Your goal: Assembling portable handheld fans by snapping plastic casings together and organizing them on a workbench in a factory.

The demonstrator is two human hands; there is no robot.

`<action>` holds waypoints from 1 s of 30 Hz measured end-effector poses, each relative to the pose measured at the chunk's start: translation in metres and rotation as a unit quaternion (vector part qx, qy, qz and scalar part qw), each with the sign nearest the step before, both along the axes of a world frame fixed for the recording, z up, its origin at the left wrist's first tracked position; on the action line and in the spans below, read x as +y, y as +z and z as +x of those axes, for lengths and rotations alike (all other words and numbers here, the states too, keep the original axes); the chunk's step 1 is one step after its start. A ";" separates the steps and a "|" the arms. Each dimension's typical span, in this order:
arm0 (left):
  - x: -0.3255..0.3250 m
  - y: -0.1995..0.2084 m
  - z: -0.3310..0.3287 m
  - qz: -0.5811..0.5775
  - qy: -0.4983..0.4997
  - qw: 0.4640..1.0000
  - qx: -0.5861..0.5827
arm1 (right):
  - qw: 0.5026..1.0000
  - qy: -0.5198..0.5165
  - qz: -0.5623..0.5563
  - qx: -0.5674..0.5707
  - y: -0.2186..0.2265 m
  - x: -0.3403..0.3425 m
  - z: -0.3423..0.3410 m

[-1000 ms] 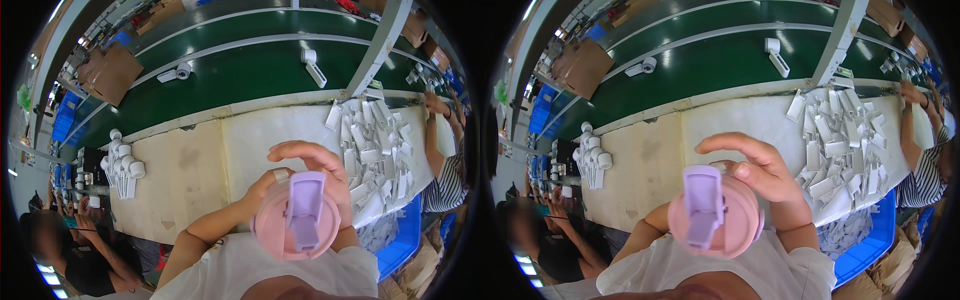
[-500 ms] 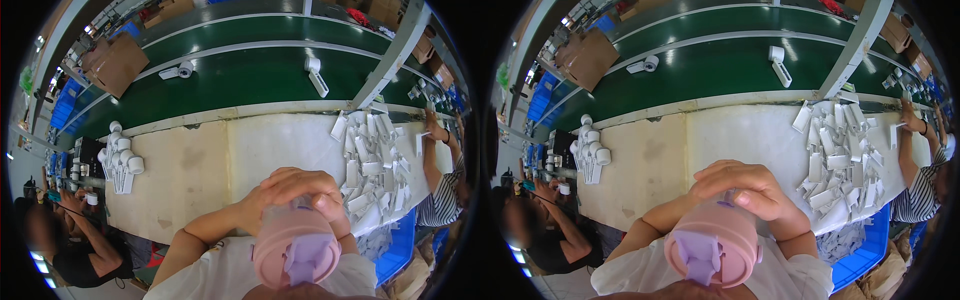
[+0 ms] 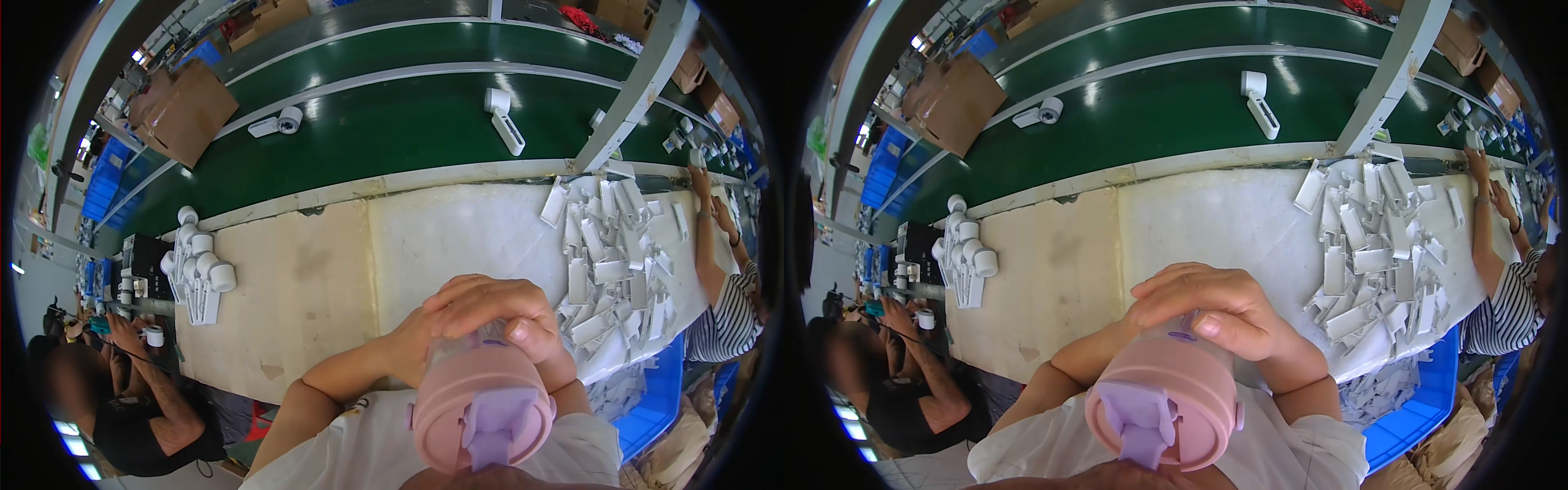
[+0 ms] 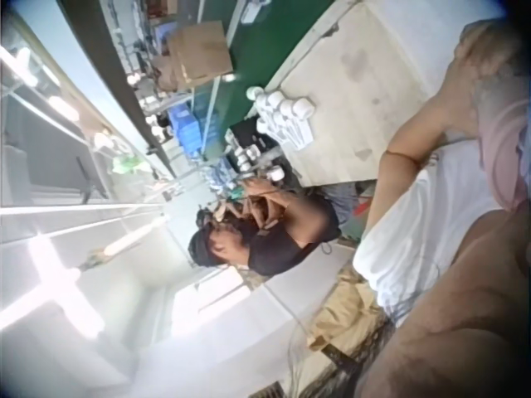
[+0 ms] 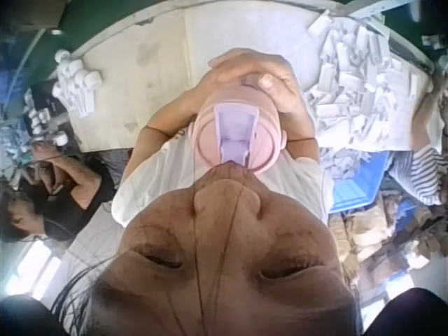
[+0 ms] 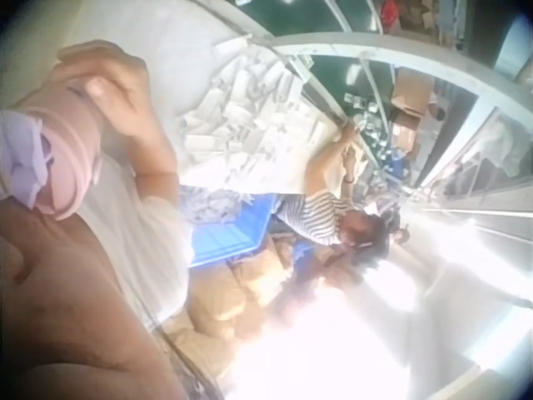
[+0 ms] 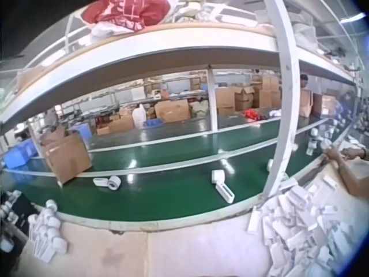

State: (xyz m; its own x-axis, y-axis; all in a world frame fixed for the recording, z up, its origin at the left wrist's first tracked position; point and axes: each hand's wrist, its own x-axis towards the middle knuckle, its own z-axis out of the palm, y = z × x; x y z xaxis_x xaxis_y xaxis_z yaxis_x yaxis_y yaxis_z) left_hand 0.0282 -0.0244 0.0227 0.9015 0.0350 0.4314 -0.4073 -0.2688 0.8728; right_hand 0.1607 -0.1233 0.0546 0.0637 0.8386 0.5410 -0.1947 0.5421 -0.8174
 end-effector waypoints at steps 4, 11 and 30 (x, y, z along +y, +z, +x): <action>0.001 -0.005 -0.004 0.008 0.003 1.000 0.013 | 1.000 0.001 0.001 -0.002 0.001 0.000 0.000; 0.002 0.002 -0.006 -0.017 0.002 0.999 0.045 | 1.000 0.005 -0.019 0.001 0.002 0.000 -0.001; 0.009 0.019 -0.005 0.185 0.008 0.982 0.023 | 1.000 0.000 -0.001 -0.004 -0.001 0.001 0.001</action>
